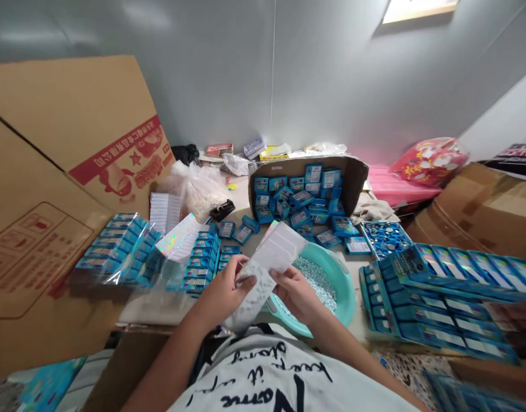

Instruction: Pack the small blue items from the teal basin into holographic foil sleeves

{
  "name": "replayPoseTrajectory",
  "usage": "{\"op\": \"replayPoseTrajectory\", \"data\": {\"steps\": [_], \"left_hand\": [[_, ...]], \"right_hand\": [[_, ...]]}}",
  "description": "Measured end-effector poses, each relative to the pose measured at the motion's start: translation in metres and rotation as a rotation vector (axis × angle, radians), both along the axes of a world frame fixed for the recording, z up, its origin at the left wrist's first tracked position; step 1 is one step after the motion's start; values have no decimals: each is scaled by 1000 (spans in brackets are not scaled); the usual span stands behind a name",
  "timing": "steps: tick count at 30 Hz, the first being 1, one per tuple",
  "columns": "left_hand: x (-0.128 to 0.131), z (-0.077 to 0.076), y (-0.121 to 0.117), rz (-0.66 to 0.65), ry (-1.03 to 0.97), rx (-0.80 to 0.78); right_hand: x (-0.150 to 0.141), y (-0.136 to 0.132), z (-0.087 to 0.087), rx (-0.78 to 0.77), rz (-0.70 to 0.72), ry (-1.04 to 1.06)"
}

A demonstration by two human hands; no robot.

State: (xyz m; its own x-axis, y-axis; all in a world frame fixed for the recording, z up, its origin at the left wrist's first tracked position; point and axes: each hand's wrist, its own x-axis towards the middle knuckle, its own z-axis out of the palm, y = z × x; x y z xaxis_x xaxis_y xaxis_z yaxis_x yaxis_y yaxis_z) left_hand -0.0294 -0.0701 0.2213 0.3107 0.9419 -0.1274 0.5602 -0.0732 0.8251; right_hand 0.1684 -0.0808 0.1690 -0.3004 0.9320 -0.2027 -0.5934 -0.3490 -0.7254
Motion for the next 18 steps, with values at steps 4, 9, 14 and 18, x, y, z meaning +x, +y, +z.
{"op": "replayPoseTrajectory", "data": {"steps": [4, 9, 14, 18], "left_hand": [[14, -5, -2, 178, 281, 382], [24, -23, -6, 170, 436, 665], [31, -36, -17, 104, 455, 753], [37, -33, -22, -21, 450, 737]], "right_hand": [[-18, -11, 1, -124, -75, 33], [-29, -18, -1, -217, -155, 74], [-23, -14, 0, -273, -194, 109], [-19, -9, 1, -303, -261, 141]]}}
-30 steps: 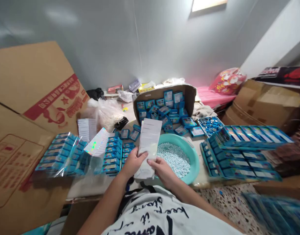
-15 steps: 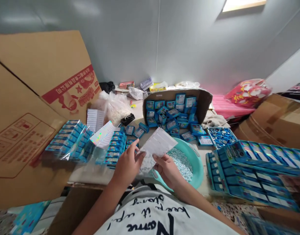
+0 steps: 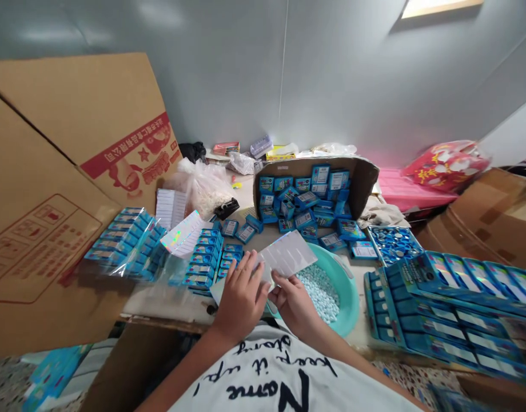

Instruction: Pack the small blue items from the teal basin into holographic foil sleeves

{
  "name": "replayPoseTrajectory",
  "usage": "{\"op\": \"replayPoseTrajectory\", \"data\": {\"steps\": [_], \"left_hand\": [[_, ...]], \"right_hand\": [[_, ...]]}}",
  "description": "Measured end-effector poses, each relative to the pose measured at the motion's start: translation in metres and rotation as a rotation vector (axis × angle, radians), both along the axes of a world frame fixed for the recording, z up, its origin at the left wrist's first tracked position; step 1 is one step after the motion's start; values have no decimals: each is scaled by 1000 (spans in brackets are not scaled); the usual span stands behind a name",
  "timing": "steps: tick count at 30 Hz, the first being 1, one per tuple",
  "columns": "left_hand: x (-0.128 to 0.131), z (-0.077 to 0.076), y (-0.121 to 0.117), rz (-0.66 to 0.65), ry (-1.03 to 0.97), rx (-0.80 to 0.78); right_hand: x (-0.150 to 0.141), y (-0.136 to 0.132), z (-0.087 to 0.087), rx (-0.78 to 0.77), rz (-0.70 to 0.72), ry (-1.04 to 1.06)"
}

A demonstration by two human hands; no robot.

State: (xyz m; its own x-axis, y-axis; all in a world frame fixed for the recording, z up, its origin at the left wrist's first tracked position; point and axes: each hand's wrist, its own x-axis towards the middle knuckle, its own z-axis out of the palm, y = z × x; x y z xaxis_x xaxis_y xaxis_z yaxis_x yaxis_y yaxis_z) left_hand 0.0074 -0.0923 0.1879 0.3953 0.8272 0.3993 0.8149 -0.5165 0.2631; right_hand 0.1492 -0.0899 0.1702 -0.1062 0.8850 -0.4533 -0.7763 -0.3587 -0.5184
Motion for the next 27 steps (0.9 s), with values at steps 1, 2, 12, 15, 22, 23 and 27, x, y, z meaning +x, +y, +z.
{"op": "replayPoseTrajectory", "data": {"steps": [1, 2, 12, 15, 22, 23, 27], "left_hand": [[1, 1, -1, -32, -20, -14], [2, 2, -1, -70, -57, -35], [-15, -23, 20, 301, -1230, -660], [-34, -23, 28, 383, -1297, -645], [-58, -22, 22, 471, -1530, -645], [-59, -23, 20, 477, -1530, -635], [-59, -26, 14, 491, -1512, -577]], "right_hand": [[0, 2, 0, -15, -14, -1], [1, 4, -2, -28, -27, 1], [46, 18, -101, -246, -135, -491], [67, 3, -126, -320, -111, -649], [93, -12, -129, -325, -276, -1150], [92, -9, -123, -220, -285, -1246], [67, 7, -84, 357, -28, -1238]]}}
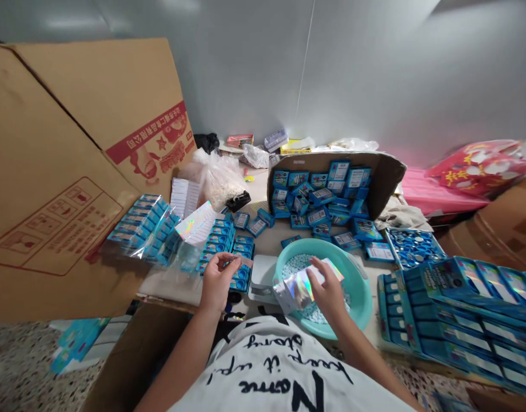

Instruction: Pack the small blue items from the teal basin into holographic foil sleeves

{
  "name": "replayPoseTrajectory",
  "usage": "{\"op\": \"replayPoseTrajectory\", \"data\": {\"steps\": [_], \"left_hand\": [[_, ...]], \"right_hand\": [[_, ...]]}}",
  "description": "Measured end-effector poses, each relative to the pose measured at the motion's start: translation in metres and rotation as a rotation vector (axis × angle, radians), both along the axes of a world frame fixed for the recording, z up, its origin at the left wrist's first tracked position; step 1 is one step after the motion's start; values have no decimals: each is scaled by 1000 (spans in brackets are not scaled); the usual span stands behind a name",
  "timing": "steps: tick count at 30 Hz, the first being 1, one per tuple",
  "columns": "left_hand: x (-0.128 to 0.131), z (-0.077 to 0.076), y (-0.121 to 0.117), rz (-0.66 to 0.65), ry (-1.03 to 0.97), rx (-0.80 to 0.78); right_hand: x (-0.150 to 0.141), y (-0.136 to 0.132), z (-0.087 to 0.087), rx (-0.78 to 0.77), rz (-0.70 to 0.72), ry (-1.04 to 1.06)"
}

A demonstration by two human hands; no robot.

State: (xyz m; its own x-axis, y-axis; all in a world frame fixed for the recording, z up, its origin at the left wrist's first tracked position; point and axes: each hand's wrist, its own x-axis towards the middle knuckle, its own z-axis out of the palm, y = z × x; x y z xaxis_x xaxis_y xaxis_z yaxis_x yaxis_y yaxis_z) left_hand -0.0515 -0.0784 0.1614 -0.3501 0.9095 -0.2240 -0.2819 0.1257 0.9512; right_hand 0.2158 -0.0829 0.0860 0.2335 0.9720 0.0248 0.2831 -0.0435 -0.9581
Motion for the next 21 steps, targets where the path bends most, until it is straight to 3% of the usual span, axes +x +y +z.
{"op": "replayPoseTrajectory", "data": {"steps": [3, 6, 10, 15, 18, 21], "left_hand": [[4, 0, -3, 89, -59, 30], [11, -2, -8, 182, -117, 37], [22, -12, -19, 166, -83, 37], [29, -23, -23, 54, -137, -33], [20, -19, -25, 96, 153, -17], [6, -5, -30, 13, 550, 196]], "right_hand": [[-41, 9, 34, -91, 375, 263], [-88, 13, 60, -94, 575, 402], [-132, 18, 75, -49, 546, 535], [-139, 26, 72, 53, 445, 395], [-127, 34, 70, 110, 430, 250], [-115, 40, 73, 187, 550, 54]]}}
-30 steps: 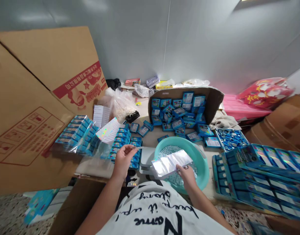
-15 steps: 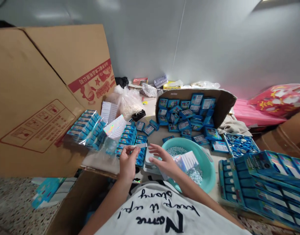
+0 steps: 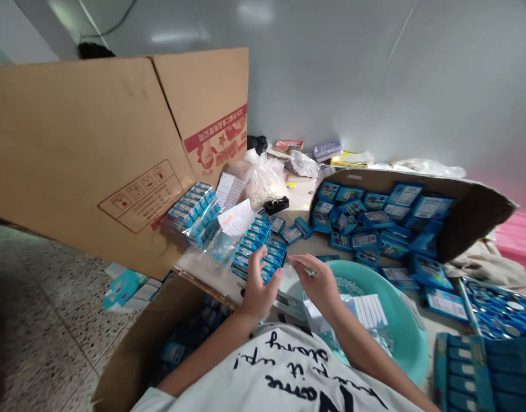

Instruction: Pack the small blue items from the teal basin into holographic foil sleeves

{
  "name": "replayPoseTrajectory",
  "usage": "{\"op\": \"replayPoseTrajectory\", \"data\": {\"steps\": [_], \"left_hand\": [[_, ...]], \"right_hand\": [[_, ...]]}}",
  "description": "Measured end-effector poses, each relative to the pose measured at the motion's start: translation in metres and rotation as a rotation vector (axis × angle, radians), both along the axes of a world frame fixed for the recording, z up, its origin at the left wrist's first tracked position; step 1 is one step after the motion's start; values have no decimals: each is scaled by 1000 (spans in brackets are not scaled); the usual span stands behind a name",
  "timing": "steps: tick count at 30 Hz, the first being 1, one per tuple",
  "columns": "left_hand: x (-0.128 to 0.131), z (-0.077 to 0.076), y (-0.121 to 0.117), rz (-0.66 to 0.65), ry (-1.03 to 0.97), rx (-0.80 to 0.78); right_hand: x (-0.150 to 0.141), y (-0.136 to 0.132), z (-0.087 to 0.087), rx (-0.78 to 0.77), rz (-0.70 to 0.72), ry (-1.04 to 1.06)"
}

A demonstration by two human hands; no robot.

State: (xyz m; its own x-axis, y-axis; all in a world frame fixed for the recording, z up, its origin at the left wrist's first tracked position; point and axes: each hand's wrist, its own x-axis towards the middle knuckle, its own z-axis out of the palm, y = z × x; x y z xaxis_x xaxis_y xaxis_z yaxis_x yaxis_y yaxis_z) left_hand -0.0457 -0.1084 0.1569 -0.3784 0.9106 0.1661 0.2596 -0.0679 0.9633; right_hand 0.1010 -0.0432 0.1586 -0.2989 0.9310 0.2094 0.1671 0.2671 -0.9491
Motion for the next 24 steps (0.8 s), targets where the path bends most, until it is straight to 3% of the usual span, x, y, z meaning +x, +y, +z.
{"op": "replayPoseTrajectory", "data": {"steps": [3, 5, 13, 17, 24], "left_hand": [[-8, 16, 0, -219, 255, 54], [-9, 20, 4, -314, 324, 18], [-9, 0, 19, -368, 245, -122], [-11, 3, 17, -304, 253, -94], [-11, -2, 14, -80, -115, -210]], "right_hand": [[7, 1, 3, 6, 118, -117], [9, -1, 3, -26, 134, -136], [8, -15, -5, -56, 185, -152], [4, -22, -16, -114, 161, -91], [-5, -21, -26, -284, 106, 19]]}}
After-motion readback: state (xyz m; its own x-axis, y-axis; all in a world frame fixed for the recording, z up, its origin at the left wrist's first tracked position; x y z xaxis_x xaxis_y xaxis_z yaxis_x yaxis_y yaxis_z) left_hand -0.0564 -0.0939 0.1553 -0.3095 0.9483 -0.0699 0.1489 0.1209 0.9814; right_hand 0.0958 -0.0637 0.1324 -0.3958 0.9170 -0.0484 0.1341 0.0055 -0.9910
